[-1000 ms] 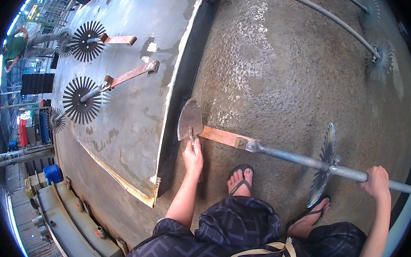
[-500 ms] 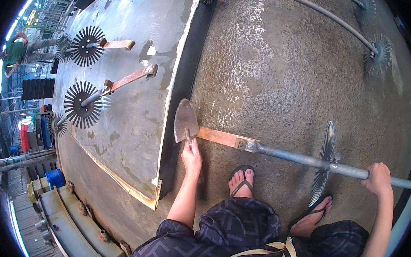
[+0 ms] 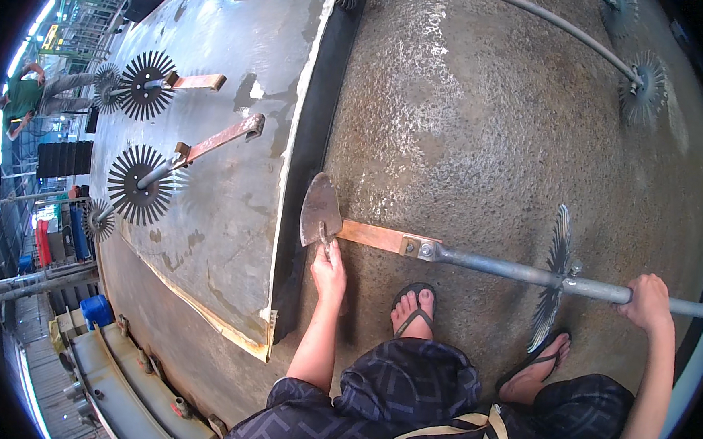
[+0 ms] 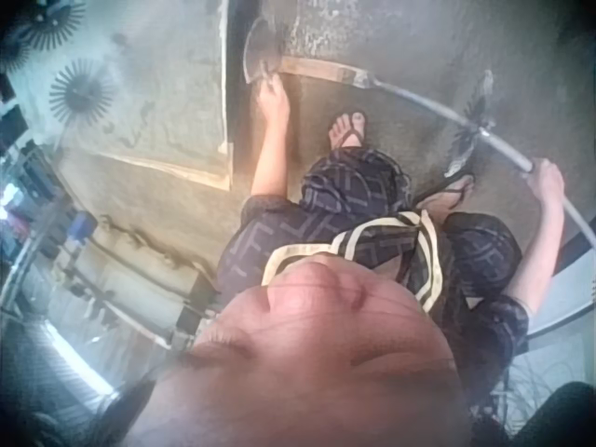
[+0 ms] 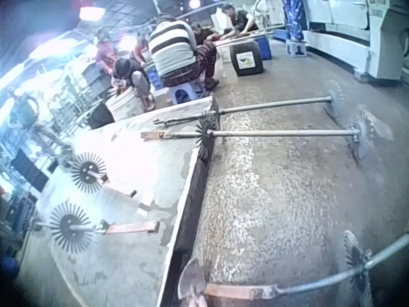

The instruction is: The person uses a hand trowel to smooth a wet concrete surface in a workshop. They repeatedly scrape and level the material along a seam between two sections, occasionally switching tools and adjusting their position while other workers are visible in the background.

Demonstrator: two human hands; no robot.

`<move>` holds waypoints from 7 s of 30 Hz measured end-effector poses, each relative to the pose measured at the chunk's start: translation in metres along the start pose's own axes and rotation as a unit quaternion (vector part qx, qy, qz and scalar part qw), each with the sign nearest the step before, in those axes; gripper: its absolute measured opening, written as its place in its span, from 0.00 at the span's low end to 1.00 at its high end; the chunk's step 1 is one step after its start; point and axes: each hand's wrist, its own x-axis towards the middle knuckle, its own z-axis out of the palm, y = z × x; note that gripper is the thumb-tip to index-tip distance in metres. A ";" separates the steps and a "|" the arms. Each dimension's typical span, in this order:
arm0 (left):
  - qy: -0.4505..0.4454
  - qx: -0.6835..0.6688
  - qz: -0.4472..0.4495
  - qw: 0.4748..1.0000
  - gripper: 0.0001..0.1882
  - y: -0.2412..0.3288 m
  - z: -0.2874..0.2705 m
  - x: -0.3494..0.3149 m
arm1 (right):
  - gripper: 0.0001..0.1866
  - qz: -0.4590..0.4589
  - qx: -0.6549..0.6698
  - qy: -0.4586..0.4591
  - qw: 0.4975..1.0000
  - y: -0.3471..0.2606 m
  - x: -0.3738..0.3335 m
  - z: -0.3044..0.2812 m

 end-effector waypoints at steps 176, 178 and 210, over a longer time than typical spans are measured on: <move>0.333 -0.522 -0.307 0.722 0.31 0.049 -0.210 0.305 | 0.20 -0.092 0.334 0.101 0.933 -0.022 -0.067 -0.048; 0.222 -0.640 -0.167 0.716 0.32 0.018 -0.215 0.327 | 0.20 -0.091 0.334 0.089 0.934 -0.022 -0.065 -0.046; 0.246 -0.533 -0.127 0.800 0.13 -0.043 -0.202 0.089 | 0.22 -0.153 0.256 0.058 0.953 -0.034 -0.080 -0.076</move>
